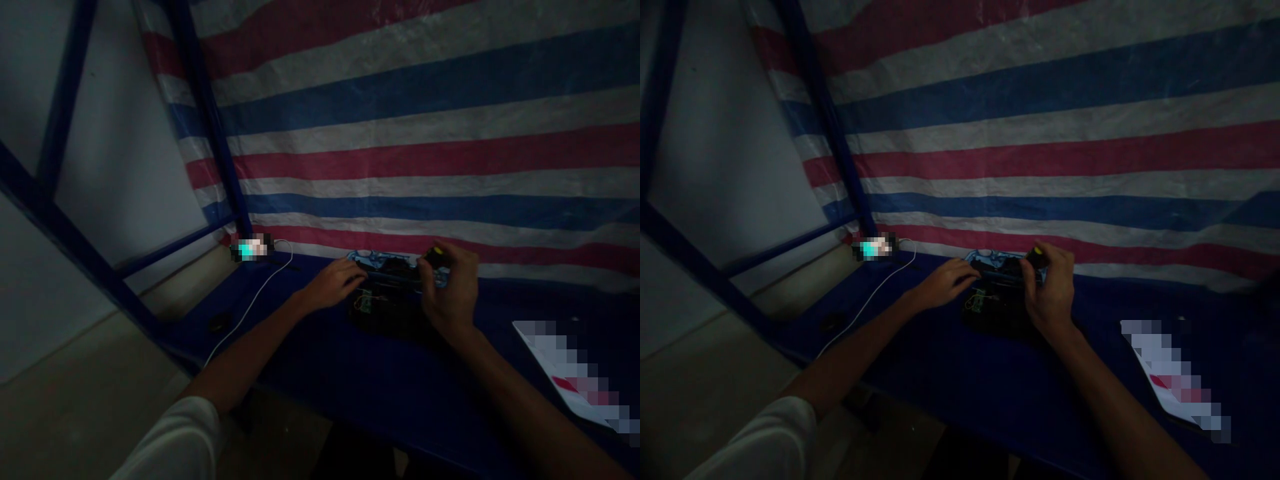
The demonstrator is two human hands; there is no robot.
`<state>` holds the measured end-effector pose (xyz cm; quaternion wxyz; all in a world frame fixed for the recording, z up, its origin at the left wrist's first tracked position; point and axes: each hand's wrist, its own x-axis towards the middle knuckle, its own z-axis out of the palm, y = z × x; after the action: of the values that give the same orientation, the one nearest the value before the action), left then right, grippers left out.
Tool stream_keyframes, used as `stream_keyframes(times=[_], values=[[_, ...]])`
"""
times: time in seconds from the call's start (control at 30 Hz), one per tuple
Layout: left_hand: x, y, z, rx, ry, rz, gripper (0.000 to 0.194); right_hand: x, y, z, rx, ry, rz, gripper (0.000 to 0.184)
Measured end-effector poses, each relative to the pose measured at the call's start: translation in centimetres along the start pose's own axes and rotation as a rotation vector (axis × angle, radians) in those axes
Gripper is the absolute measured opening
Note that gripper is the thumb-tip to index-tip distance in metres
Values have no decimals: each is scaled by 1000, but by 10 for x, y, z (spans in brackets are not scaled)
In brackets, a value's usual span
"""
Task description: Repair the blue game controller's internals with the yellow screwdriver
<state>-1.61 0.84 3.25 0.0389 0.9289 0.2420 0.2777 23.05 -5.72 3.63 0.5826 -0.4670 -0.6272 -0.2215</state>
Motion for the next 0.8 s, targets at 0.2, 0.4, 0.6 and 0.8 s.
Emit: stream_keyframes(times=[0.2,0.4,0.6,0.8], values=[[0,28,26,-178,-35,60,23,-5,4,7,66,-26,54,41],[-2,31,26,-160,-57,32,27,-5,-1,7,65,-42,33,32],[-3,30,29,-141,-49,31,27,-5,-2,9,66,-68,19,31],[-3,30,29,-137,-65,16,28,-1,-4,10,74,-126,49,34]])
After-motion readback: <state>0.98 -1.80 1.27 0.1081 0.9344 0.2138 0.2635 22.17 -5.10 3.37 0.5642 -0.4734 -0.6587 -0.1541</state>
